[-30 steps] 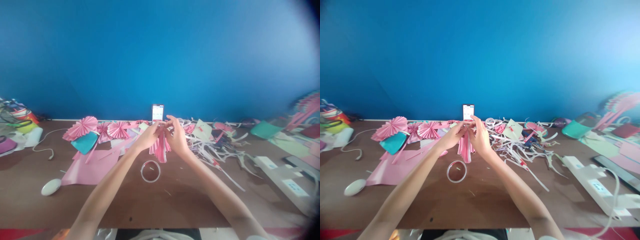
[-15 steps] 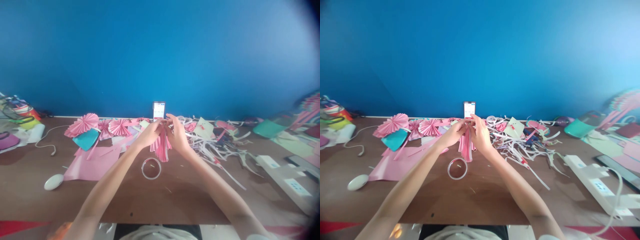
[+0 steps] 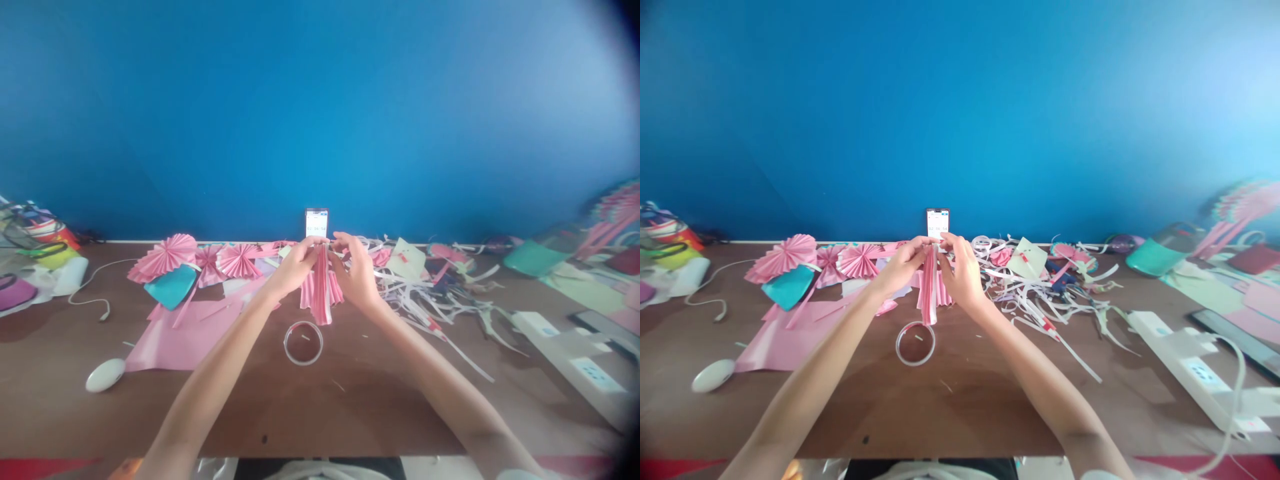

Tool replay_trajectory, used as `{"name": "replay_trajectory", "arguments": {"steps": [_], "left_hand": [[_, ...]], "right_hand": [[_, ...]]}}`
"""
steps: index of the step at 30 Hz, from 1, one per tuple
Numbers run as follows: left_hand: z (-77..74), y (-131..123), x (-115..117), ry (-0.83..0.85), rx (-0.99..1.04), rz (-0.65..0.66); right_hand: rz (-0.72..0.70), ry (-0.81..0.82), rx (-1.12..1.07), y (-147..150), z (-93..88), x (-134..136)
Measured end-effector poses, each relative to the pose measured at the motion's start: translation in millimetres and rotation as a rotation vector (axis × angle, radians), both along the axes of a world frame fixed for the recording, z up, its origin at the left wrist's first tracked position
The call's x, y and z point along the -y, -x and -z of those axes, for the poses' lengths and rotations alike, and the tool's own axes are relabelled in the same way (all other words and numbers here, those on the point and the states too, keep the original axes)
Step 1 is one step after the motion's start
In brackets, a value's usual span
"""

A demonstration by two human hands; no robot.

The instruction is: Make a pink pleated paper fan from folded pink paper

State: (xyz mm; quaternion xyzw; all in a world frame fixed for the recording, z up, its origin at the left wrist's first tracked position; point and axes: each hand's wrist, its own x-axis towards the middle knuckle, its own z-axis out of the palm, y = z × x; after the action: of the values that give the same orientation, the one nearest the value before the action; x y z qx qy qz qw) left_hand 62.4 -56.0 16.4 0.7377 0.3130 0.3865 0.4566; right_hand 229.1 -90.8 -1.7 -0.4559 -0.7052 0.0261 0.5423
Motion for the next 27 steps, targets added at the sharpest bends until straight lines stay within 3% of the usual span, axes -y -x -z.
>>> {"name": "replay_trajectory", "arguments": {"steps": [5,10,27], "left_hand": [[-4.9,-2,4,-0.128,-0.069,0.034],[-1.0,-6,2,-0.145,-0.079,0.045],[8.2,-8,-4,0.201,0.187,0.076]], "right_hand": [[-0.030,0.019,-0.032,-1,0.0,0],[-0.052,0.026,0.031,-3,3.0,-5],[-0.026,-0.046,0.074,-1,5.1,-4]]}}
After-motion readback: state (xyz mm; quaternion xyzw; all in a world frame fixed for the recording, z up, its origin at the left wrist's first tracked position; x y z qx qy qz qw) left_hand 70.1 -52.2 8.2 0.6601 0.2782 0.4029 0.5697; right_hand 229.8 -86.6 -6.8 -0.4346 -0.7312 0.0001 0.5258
